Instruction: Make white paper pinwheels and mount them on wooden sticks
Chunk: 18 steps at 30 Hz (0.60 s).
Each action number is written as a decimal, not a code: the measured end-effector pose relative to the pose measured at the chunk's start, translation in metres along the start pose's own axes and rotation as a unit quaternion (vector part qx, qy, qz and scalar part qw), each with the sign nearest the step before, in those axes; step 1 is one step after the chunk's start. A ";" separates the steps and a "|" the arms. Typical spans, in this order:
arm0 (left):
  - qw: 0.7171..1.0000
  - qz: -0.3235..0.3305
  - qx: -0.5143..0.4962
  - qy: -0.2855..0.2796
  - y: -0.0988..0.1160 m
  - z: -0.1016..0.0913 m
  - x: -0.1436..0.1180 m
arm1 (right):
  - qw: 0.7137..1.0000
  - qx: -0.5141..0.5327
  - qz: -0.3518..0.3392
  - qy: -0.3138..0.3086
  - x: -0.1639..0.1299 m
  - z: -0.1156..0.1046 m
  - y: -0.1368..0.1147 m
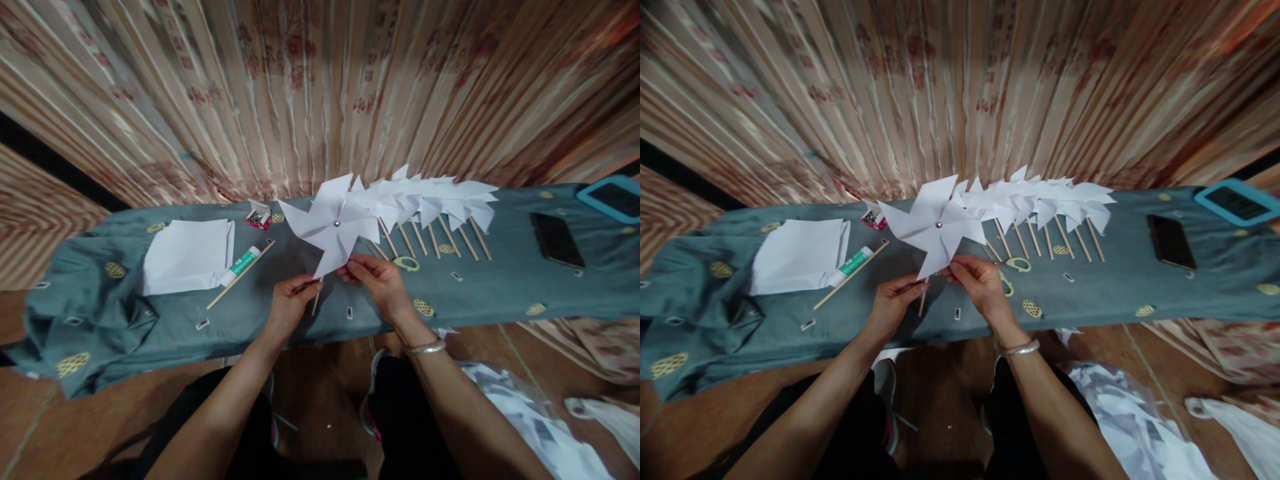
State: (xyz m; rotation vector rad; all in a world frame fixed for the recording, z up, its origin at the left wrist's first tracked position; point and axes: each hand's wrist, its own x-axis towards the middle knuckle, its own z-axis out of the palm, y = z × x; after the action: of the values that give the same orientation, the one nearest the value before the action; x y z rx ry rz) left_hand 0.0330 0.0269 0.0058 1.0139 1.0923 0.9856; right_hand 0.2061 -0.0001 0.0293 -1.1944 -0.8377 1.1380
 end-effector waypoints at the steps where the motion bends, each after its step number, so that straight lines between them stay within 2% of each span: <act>1: 1.000 0.003 0.002 -0.005 0.000 0.000 0.000 | 1.000 0.000 -0.001 -0.012 -0.001 0.002 0.000; 6: 1.000 0.010 0.006 -0.015 0.005 -0.002 -0.003 | 0.996 -0.015 0.006 -0.086 -0.008 0.003 -0.006; 8: 1.000 0.009 0.004 -0.008 0.006 -0.002 -0.003 | 0.996 -0.027 -0.001 -0.091 -0.008 -0.002 -0.012; 10: 1.000 0.006 0.006 -0.001 0.006 -0.003 -0.002 | 0.998 -0.033 -0.019 -0.055 -0.005 -0.012 -0.017; 15: 1.000 -0.001 0.008 0.003 0.004 -0.003 -0.002 | 0.987 -0.023 -0.094 0.132 0.011 -0.037 -0.018; 18: 1.000 -0.005 0.012 -0.004 0.004 -0.003 -0.003 | 0.982 -0.040 -0.113 0.146 0.017 -0.041 -0.011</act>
State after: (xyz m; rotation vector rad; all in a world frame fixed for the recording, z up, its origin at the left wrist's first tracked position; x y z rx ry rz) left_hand 0.0290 0.0251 0.0098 1.0303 1.1040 0.9621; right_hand 0.2517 0.0059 0.0307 -1.2592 -0.7761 0.7295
